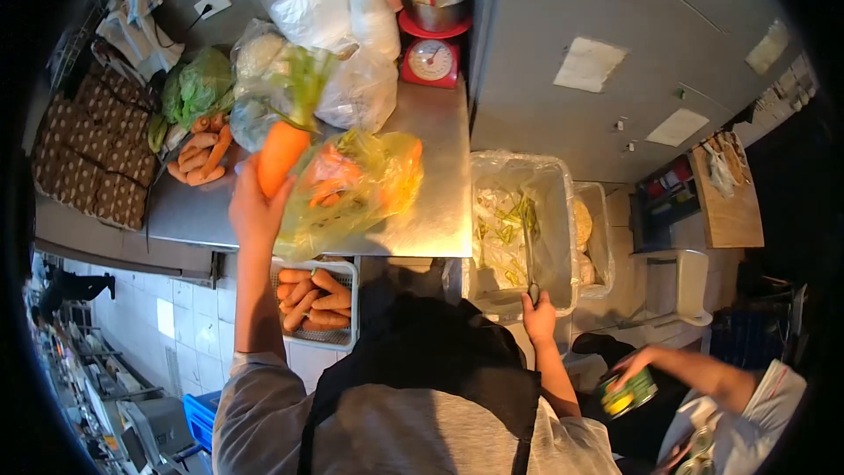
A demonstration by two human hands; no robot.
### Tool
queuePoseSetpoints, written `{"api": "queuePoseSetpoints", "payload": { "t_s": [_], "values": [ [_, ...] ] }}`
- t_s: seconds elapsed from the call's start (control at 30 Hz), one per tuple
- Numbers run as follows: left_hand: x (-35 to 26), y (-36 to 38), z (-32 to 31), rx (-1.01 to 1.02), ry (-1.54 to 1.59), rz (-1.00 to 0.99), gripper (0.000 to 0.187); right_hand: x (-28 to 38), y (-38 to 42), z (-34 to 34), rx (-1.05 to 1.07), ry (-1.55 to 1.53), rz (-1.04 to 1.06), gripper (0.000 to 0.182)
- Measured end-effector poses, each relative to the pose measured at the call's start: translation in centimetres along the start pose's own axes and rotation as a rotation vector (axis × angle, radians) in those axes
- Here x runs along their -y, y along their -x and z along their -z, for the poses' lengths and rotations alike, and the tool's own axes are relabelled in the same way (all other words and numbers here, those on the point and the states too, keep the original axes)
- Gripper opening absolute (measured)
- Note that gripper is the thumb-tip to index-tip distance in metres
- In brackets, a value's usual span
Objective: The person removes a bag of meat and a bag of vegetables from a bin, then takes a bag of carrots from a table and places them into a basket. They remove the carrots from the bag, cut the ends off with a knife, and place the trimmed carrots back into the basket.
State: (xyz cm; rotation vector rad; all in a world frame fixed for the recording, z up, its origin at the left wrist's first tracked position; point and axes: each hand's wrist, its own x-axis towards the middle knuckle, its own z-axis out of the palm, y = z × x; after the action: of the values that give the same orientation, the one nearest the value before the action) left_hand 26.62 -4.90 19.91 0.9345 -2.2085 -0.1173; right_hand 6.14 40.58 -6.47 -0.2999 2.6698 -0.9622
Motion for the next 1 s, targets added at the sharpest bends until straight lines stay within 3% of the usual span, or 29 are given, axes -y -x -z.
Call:
{"api": "queuePoseSetpoints", "payload": {
  "t_s": [0.03,0.07,0.1,0.2,0.27,0.4,0.5,0.53,0.6,0.63,0.73,0.77,0.83,0.97,1.0],
  "values": [
    [-1.3,0.1,-0.7,0.054,0.042,-0.046,0.053,3.9,0.9,1.3,-0.092,0.06,0.098,0.034],
    [-2.7,0.4,-1.7,0.113,0.09,-0.098,0.053,8.6,2.0,3.3,-0.054,-0.013,0.027,0.031],
    [-4.3,0.8,-2.9,0.179,0.14,-0.154,0.052,8.6,1.9,2.7,-0.143,-0.181,0.175,0.028],
    [-9.5,3.0,-7.0,0.509,0.172,-0.277,0.05,12.4,2.4,3.7,-0.245,-0.223,0.4,0.029],
    [-12.5,4.3,-9.5,0.513,0.297,-0.371,0.048,14.0,2.5,3.9,-0.255,-0.246,0.48,0.029],
    [-15.7,6.2,-13.1,0.478,0.373,-0.464,0.045,14.4,1.9,4.2,-0.092,-0.133,0.303,0.032],
    [-16.7,6.5,-14.1,0.521,0.298,-0.454,0.046,16.4,3.2,6.9,-0.322,-0.232,0.403,0.029],
    [-16.7,6.8,-14.8,0.454,0.33,-0.492,0.046,17.3,3.4,8.3,-0.389,-0.318,0.45,0.027],
    [-16.8,7.0,-15.5,0.322,0.392,-0.576,0.046,17.2,3.0,8.6,-0.487,-0.796,0.598,0.025],
    [-17.0,6.8,-15.1,0.372,0.373,-0.57,0.047,18.3,3.0,9.6,-0.498,-0.854,0.68,0.027],
    [-18.0,6.4,-13.9,0.436,0.376,-0.567,0.048,15.7,1.1,6.7,-0.353,-0.13,0.423,0.03],
    [-18.0,6.3,-13.8,0.406,0.412,-0.575,0.047,13.0,0.3,4.8,-0.028,0.07,0.097,0.038],
    [-17.5,5.9,-13.8,0.383,0.458,-0.564,0.05,7.2,1.2,1.6,0.129,0.234,0.041,0.042],
    [-15.8,6.3,-13.3,0.497,0.549,-0.417,0.061,3.1,1.8,0.2,0.165,0.213,-0.071,0.045],
    [-15.0,6.9,-12.0,0.429,0.506,-0.374,0.061,1.6,1.1,0.0,0.165,0.22,-0.063,0.047]
  ]
}}
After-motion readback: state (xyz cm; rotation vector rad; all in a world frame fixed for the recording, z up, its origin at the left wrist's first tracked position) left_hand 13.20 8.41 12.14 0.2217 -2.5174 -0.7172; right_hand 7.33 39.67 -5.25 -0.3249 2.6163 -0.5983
